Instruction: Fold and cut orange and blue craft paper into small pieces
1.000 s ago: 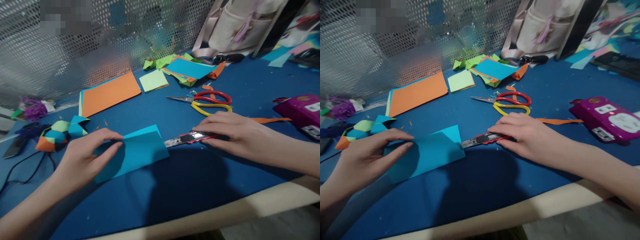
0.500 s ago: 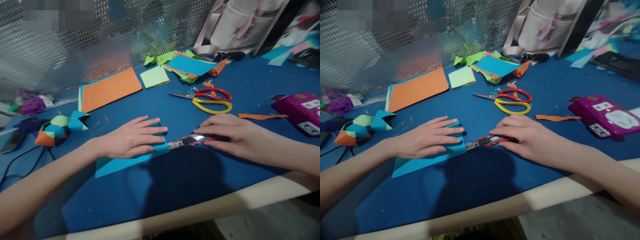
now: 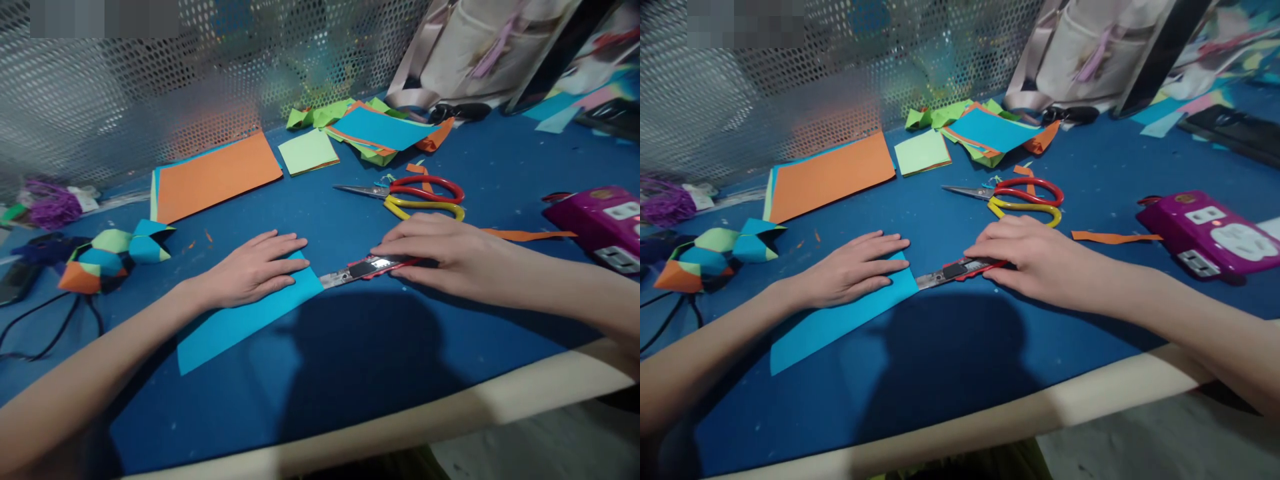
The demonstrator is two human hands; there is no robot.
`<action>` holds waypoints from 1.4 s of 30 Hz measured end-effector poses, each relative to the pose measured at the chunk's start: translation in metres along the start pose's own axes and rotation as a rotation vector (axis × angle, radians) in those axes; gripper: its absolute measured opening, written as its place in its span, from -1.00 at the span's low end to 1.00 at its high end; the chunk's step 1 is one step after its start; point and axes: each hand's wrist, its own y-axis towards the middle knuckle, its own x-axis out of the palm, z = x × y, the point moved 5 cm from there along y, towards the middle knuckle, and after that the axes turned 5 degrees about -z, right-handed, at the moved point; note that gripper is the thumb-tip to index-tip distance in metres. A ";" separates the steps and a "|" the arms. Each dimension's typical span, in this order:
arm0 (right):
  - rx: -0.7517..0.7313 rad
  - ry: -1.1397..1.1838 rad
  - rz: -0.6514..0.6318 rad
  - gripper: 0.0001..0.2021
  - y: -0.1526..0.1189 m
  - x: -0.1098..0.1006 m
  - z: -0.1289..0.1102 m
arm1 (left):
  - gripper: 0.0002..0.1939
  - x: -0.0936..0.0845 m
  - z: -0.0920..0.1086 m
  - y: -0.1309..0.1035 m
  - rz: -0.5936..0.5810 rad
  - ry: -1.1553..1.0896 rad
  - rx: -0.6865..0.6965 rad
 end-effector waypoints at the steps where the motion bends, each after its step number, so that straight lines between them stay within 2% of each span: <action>1: -0.002 -0.008 -0.005 -0.72 0.004 0.001 0.001 | -0.53 0.000 -0.003 -0.003 0.011 0.002 -0.019; 4: -0.038 -0.032 0.011 -0.71 0.013 0.002 0.002 | -0.53 0.001 -0.008 -0.011 0.008 0.005 -0.049; 9: -0.094 -0.043 0.040 -0.73 0.013 0.006 0.002 | -0.53 0.002 -0.006 -0.017 -0.082 0.008 -0.015; 20: -0.030 0.045 -0.017 -0.70 0.008 0.010 0.001 | -0.53 0.009 -0.010 -0.019 -0.100 -0.028 -0.044; 25: -0.038 0.046 -0.017 -0.70 0.005 0.009 -0.004 | -0.53 0.009 -0.009 -0.020 -0.074 -0.012 -0.015; 30: -0.044 0.059 -0.043 -0.70 0.004 0.009 -0.003 | -0.51 0.009 -0.009 -0.020 -0.107 0.014 -0.029; 42: 0.017 0.102 -0.017 -0.68 0.000 0.013 -0.006 | -0.49 0.012 -0.010 -0.021 -0.141 0.058 -0.031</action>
